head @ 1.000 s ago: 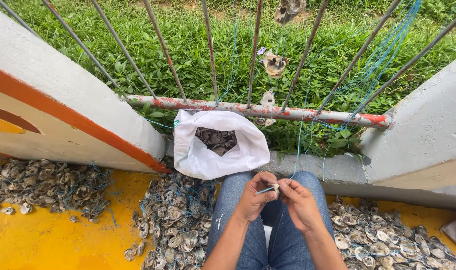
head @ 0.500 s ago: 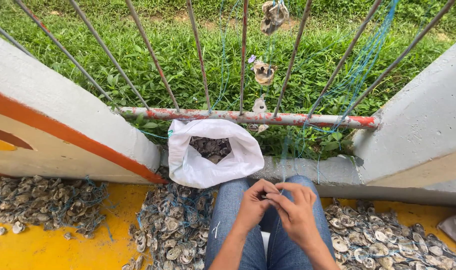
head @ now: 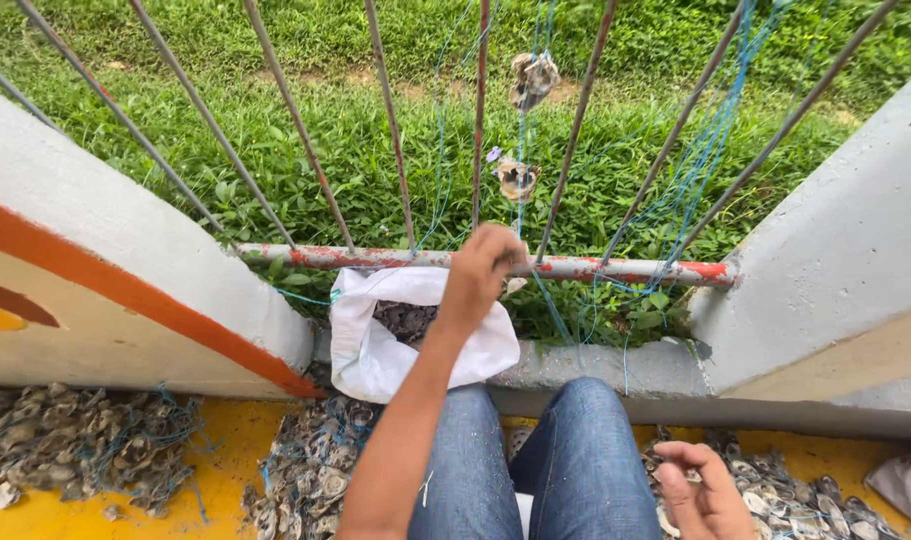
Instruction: Threading oyster shells onto a string for aquaculture.
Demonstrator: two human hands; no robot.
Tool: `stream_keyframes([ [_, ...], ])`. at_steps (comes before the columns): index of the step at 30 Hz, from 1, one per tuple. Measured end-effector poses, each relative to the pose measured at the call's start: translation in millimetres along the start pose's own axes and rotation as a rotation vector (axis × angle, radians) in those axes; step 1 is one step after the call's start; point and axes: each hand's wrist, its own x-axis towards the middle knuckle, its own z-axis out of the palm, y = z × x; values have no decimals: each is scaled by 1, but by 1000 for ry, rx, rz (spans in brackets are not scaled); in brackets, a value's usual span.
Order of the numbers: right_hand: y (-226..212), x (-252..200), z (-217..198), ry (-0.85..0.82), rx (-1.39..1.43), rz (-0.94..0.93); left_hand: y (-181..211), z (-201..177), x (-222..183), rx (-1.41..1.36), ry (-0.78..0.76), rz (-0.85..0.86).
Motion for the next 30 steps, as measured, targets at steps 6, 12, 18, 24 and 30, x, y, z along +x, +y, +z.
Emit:
stream_keyframes([
  [6,15,-2,-1,-226,-703,214,-11,-2,104,51,64,168],
  [12,72,-34,2,50,-571,390,-43,7,150,0,115,160],
  [18,126,-39,-25,-16,-519,59,-49,11,162,-64,78,141],
  [24,74,-14,-15,-337,-451,-282,-53,11,168,-109,80,166],
  [30,6,-8,17,-205,-432,-296,-54,4,172,-49,87,175],
])
